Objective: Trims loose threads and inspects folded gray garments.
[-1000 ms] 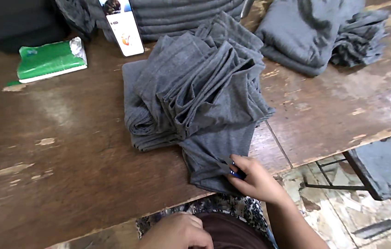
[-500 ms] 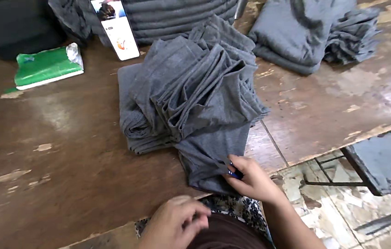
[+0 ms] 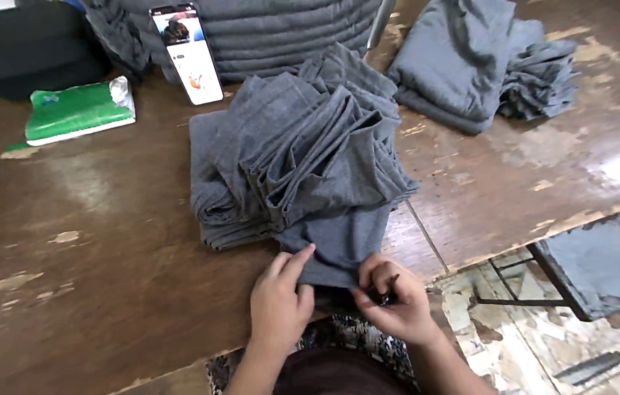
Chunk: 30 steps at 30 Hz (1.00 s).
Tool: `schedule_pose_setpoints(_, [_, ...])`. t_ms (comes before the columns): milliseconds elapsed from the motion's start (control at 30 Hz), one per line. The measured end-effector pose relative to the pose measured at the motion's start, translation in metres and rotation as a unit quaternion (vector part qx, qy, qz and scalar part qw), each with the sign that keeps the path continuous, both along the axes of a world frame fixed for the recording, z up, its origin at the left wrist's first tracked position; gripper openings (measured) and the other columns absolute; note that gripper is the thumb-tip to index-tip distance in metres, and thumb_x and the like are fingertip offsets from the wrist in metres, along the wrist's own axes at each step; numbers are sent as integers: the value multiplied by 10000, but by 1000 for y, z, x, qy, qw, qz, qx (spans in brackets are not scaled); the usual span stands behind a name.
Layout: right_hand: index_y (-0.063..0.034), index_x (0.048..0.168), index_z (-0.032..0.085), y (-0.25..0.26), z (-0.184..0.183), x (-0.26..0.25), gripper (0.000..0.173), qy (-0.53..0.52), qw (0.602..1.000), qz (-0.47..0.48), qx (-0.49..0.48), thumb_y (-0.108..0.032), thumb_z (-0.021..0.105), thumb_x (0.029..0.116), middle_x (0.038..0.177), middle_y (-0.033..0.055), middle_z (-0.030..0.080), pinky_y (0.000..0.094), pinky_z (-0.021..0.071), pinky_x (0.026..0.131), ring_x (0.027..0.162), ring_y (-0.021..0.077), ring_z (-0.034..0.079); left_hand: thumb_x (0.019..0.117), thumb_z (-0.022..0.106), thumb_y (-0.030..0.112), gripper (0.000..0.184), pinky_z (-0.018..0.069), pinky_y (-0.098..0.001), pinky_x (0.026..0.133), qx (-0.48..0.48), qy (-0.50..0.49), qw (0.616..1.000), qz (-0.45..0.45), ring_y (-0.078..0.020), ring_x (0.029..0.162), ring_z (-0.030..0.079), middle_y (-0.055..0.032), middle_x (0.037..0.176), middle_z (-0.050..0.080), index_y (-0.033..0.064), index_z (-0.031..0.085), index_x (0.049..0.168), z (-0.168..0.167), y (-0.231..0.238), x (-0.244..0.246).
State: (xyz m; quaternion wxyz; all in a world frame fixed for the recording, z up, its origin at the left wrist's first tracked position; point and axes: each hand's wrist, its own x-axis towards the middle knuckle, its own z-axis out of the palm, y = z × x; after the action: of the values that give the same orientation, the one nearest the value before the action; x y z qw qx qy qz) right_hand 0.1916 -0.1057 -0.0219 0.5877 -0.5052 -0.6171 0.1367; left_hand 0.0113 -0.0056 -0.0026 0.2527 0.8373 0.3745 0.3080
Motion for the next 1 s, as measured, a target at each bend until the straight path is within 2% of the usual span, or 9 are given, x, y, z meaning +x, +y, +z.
schedule_pose_setpoints(133, [-101, 907, 516, -11, -4, 32, 217, -37, 991, -126, -25, -210, 701, 877, 961, 20, 578, 134, 470, 732, 844, 5, 560, 930, 391, -64, 463, 496, -246, 1061, -111, -156, 978, -86, -74, 1206, 648, -125, 1297, 693, -60, 631, 1326, 13, 16, -24])
schedule_pose_setpoints(400, [-292, 951, 585, 43, 114, 50, 216, -27, 947, -150, 283, -150, 743, 911, 1073, -159, 667, 256, 570, 936, 1094, 43, 653, 1010, 366, -6, 418, 568, -231, 918, -119, -307, 931, -157, 0, 1030, 676, 99, 1136, 733, 133, 729, 1163, 86, 49, 2])
schedule_pose_setpoints(467, [-230, 959, 564, 86, 126, 55, 159, -42, 941, -142, 304, -124, 680, 931, 1162, -96, 638, 287, 519, 984, 1162, 68, 608, 1043, 338, 37, 399, 556, -274, 955, -130, -319, 928, -142, -45, 1096, 658, 35, 1261, 681, 67, 640, 1302, 104, 70, 15])
schedule_pose_setpoints(567, [59, 988, 580, 160, 93, 63, 118, -115, 965, -157, 174, -45, 596, 934, 1293, 254, 571, 390, 538, 952, 1185, 290, 608, 1086, 391, 242, 565, 491, -376, 1091, -214, -273, 934, -89, -175, 1370, 524, -93, 1627, 353, 105, 250, 1616, 96, 102, 34])
schedule_pose_setpoints(633, [98, 970, 633, 188, 63, 63, 139, -157, 976, -153, 11, -2, 620, 875, 1264, 287, 588, 396, 550, 903, 1119, 321, 631, 1074, 482, 265, 654, 488, -405, 1109, -247, -243, 937, -54, -198, 1435, 463, -74, 1708, 164, 176, 181, 1648, 80, 109, 42])
schedule_pose_setpoints(700, [78, 918, 613, 186, 59, 61, 88, -177, 976, -125, -17, 8, 617, 867, 1236, 281, 577, 349, 543, 875, 1075, 304, 626, 1070, 496, 237, 641, 492, -368, 1103, -200, -221, 953, -62, -179, 1447, 447, -83, 1720, 104, 141, 218, 1639, 74, 101, 42])
schedule_pose_setpoints(800, [66, 991, 609, 136, 70, 48, 169, -195, 977, -83, 0, -55, 627, 874, 1298, 254, 514, 318, 536, 884, 1104, 256, 581, 1071, 506, 211, 582, 477, -349, 1127, -98, -212, 962, -139, -180, 1422, 479, -121, 1660, 299, 45, 314, 1594, 78, 85, 27])
schedule_pose_setpoints(900, [-8, 949, 665, 72, 47, 32, 330, -195, 978, 35, -58, -336, 701, 930, 1197, 172, 614, 360, 566, 830, 1026, 211, 625, 1064, 535, 247, 330, 606, -306, 927, -71, -175, 966, -177, -96, 1057, 707, -31, 1167, 734, 30, 658, 1279, 66, 70, -1])
schedule_pose_setpoints(1000, [-35, 940, 654, 16, 11, 14, 421, -206, 950, 185, -143, -439, 758, 885, 1056, 147, 666, 421, 578, 813, 971, 259, 664, 1056, 514, 300, 318, 580, -284, 893, -98, -27, 987, -127, -59, 970, 709, 27, 1003, 767, 115, 764, 1120, 33, 51, -21])
